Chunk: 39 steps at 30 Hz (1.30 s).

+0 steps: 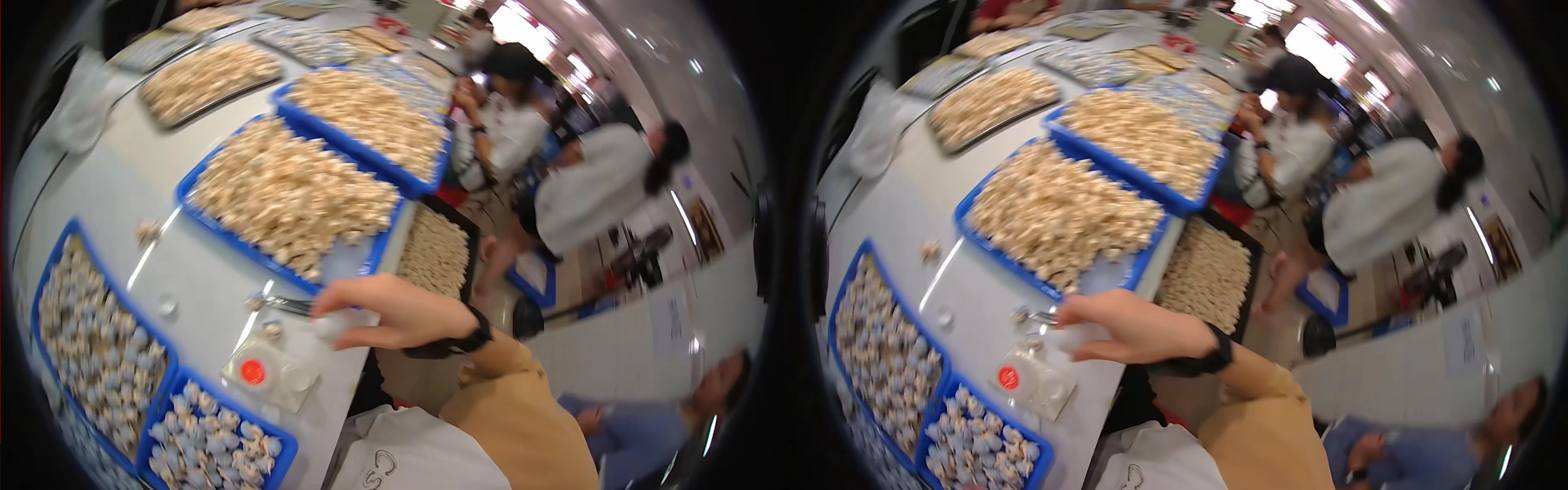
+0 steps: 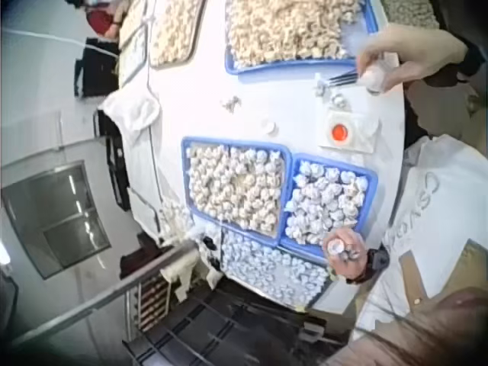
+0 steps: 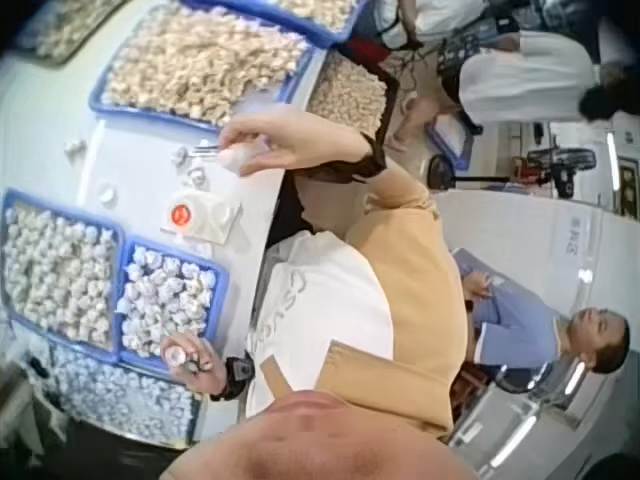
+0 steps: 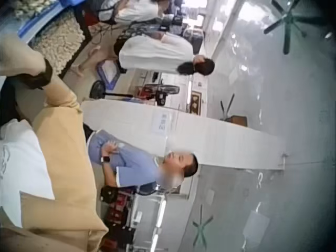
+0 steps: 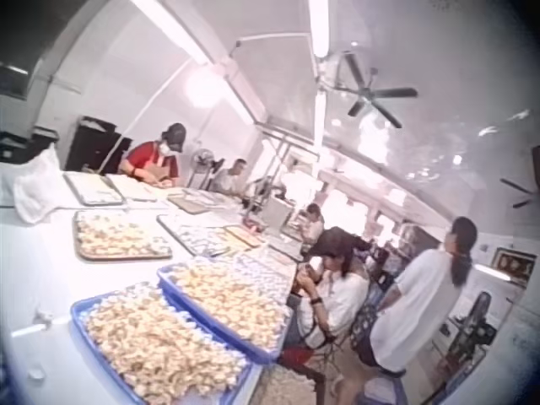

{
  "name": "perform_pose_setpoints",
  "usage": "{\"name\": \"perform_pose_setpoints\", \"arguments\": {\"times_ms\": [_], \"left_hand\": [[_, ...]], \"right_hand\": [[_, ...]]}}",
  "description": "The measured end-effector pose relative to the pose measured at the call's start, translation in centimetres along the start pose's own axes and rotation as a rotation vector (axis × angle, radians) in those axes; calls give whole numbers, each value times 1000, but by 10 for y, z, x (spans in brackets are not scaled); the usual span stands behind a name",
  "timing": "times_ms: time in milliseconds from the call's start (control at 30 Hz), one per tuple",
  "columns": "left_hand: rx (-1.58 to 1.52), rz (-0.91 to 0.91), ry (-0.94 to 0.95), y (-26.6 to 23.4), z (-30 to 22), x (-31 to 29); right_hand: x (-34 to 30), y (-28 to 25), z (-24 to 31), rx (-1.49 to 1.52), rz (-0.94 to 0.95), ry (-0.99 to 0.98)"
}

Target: The person assembles small figurines by applying glue to the base of a white body and attaching a blue head. They handle the parts one at a time, wipe the assembled figures with a cloth, and place them into blue trays. The process is repeated continuously throughout the clip.

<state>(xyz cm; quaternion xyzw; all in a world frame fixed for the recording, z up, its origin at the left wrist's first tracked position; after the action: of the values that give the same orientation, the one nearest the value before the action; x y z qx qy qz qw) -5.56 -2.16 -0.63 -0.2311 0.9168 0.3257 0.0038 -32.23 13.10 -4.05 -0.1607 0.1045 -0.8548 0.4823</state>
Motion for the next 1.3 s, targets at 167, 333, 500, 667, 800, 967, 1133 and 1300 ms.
{"name": "perform_pose_setpoints", "arguments": {"times_ms": [167, 333, 500, 667, 800, 967, 1133, 1300], "left_hand": [[-343, -72, 113, 27, 88, 17], [-414, 18, 13, -4, 101, 17], [-411, -57, 35, 6, 93, 22], [-324, -31, 50, 16, 90, 23], [-330, -54, 58, 14, 93, 22], [-279, -101, 126, 11, 86, 21], [-239, -89, 101, 14, 83, 20], [-268, -90, 87, 16, 85, 20]], "right_hand": [[0, -79, 11, -315, -140, -193], [58, -45, -24, -353, -113, -124], [97, -11, -54, -440, 36, -3], [102, -6, -57, -464, 96, 36], [80, -17, -45, -528, 15, 58], [31, -80, 22, -584, -420, -232], [-31, -163, -32, -1320, -233, 485], [-58, -147, -64, -1403, -406, 435]]}}
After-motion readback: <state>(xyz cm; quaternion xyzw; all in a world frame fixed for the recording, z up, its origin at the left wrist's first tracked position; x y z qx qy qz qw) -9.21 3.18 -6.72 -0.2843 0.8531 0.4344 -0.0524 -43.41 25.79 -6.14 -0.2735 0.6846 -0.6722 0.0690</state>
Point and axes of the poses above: each hand's wrist, its own x-axis towards the middle knuckle, its own y-axis out of the palm, z = x × y, the point moved 6 cm from there along x, towards the middle knuckle, and after that the axes turned 5 degrees about -z, right-handed, at the moved point
